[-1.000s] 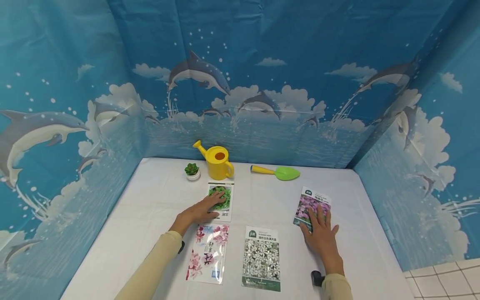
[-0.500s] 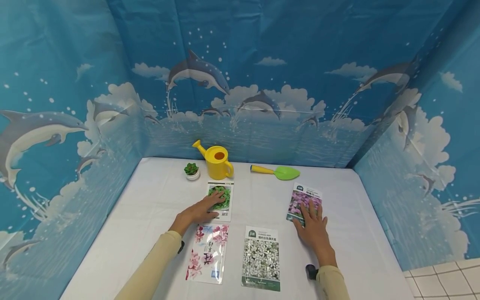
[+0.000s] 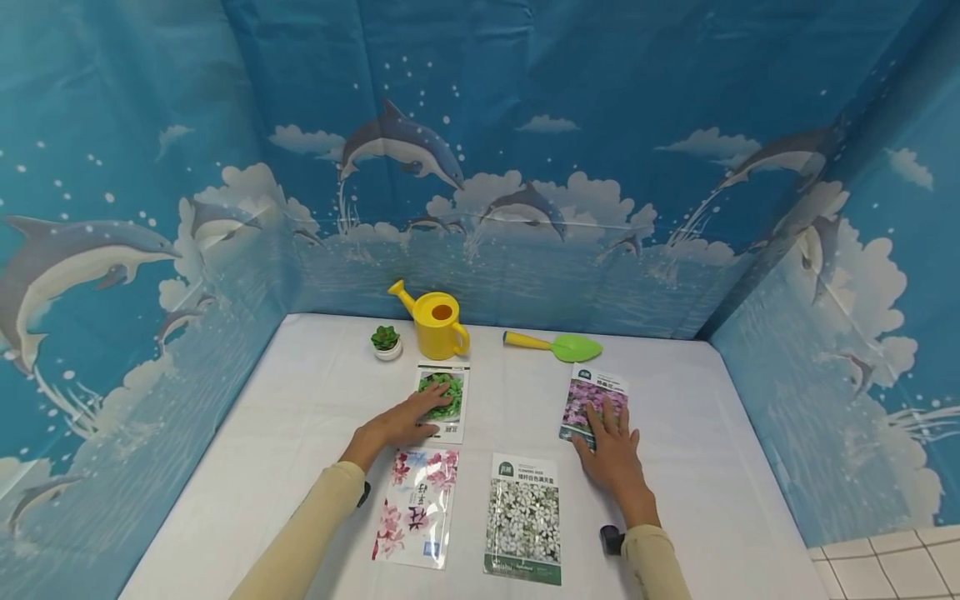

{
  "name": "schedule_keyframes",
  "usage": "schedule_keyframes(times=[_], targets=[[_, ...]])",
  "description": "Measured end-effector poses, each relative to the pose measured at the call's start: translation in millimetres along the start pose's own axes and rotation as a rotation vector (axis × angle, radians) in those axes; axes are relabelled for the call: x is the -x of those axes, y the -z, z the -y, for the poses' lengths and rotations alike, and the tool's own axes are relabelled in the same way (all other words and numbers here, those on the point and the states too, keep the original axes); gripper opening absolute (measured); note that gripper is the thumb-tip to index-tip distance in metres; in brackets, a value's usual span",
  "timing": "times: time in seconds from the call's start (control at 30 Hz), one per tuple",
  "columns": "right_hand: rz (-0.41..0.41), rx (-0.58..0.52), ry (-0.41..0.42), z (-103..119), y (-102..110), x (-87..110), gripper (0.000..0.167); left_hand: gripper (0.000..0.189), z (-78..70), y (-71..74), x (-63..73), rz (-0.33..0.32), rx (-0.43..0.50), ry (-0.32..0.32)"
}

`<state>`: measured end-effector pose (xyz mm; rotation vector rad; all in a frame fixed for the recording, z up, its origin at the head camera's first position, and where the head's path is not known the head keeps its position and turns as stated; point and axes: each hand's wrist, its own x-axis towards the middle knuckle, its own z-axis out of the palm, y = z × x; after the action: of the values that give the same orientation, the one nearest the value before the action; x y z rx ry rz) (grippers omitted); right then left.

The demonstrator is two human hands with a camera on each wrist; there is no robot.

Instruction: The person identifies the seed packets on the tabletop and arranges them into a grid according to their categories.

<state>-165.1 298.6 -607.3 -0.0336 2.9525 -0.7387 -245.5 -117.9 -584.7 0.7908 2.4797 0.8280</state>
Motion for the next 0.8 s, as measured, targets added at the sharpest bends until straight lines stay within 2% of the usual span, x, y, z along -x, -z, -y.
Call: schedule_keyframes(times=[0.13,0.2,0.4,0.8], targets=[[0.001,-0.001,0.006,6.2,-1.4,-1.9,0.078,0.060,12.5,-6.2,-4.3,-0.030,0.014,-0.029],[0.004,0.000,0.005,9.2,-1.8,-2.5,0.078,0.060,14.0,-7.3,-4.5,-0.037,0.021,-0.031],[0.016,0.011,0.002,13.6,-4.4,-6.2,0.078,0.060,-4.4,1.8,1.5,0.000,0.000,0.015],[0.004,0.014,0.038,17.1,-11.6,-13.5,0.077,0.059,-5.7,2.9,3.1,0.000,0.008,-0.006]])
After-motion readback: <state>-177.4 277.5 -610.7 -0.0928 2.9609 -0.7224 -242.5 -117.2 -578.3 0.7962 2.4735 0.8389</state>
